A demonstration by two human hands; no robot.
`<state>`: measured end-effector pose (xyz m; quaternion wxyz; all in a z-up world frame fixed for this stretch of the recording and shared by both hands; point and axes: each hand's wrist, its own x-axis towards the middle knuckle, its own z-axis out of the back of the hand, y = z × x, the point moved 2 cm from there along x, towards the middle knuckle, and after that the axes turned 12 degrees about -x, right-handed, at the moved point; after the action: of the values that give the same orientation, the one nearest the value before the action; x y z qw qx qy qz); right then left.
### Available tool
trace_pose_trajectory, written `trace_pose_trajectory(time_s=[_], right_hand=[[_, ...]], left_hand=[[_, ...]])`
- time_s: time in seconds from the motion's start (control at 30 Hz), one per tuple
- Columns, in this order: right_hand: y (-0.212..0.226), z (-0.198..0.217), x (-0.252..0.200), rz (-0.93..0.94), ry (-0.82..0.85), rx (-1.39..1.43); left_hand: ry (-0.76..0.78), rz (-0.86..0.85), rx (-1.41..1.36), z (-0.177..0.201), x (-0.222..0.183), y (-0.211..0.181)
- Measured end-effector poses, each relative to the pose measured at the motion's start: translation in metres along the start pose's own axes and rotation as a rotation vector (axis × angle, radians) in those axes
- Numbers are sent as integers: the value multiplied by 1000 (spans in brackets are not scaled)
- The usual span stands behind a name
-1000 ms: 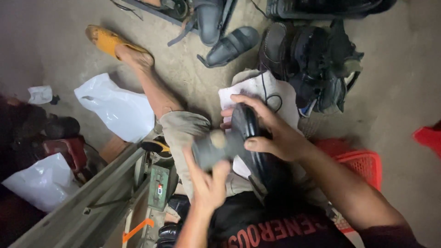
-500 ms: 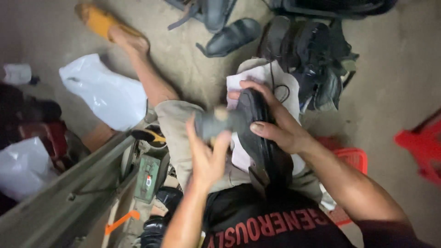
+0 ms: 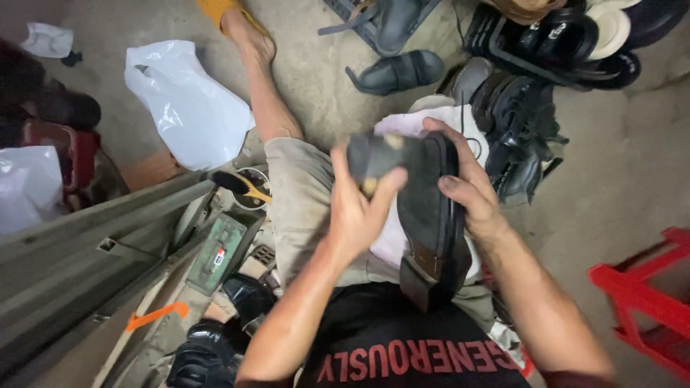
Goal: The worker is hammering the soles of various leather shoes to secure them or shape them during the repair process.
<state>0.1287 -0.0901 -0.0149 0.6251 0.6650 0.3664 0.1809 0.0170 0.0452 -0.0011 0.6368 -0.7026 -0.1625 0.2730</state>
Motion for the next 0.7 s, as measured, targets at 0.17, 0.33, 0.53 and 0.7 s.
trace_pose_trajectory(time_s=[0.17, 0.33, 0.53, 0.7], right_hand=[[7, -8, -9, 25, -79, 241], [-7, -7, -9, 39, -40, 199], [9, -13, -13, 65, -198, 297], [66, -3, -2, 386, -246, 464]], left_hand=[[126, -100, 42, 15, -53, 35], [-17, -125, 54, 11, -14, 33], [103, -15, 95, 15, -70, 19], [52, -152, 237, 4, -42, -71]])
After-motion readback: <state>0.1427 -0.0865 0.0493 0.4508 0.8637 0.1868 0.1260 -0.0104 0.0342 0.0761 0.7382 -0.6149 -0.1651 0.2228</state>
